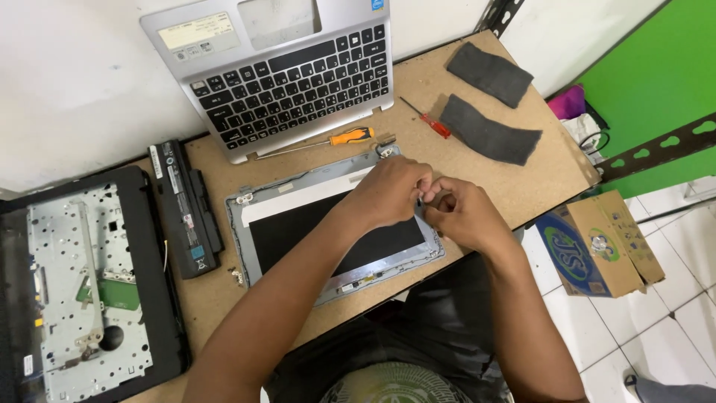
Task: Routing a thin internal cable into the frame of a laptop screen and securing it with adhesive tape.
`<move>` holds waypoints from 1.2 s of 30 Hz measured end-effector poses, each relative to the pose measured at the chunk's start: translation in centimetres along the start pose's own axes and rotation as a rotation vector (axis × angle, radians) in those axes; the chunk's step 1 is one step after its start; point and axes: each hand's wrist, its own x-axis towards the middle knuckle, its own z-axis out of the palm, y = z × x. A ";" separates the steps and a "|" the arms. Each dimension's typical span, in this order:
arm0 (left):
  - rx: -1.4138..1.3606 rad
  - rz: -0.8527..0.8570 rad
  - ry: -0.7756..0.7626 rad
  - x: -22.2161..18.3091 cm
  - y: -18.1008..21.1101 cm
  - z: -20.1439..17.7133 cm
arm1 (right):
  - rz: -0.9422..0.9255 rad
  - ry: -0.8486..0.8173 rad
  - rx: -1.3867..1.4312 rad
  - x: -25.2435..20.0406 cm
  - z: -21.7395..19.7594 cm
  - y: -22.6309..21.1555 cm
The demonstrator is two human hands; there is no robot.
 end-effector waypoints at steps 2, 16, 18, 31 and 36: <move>0.014 0.025 0.001 0.1 0.1 0.1 | -0.002 0.022 0.004 -0.2 -0.1 0.2; -0.167 -0.138 0.002 0.0 -0.1 -0.2 | 0.097 -0.008 0.174 -0.4 -0.5 -0.1; -0.182 -0.144 0.006 0.0 -0.3 -0.2 | 0.091 -0.010 0.176 0.0 -0.5 -0.2; -0.129 -0.138 0.012 -0.2 -0.3 0.1 | 0.098 -0.088 0.148 1.4 -0.9 0.6; -0.150 -0.125 0.014 -0.1 -0.7 0.2 | 0.105 -0.084 0.109 1.6 -0.8 0.4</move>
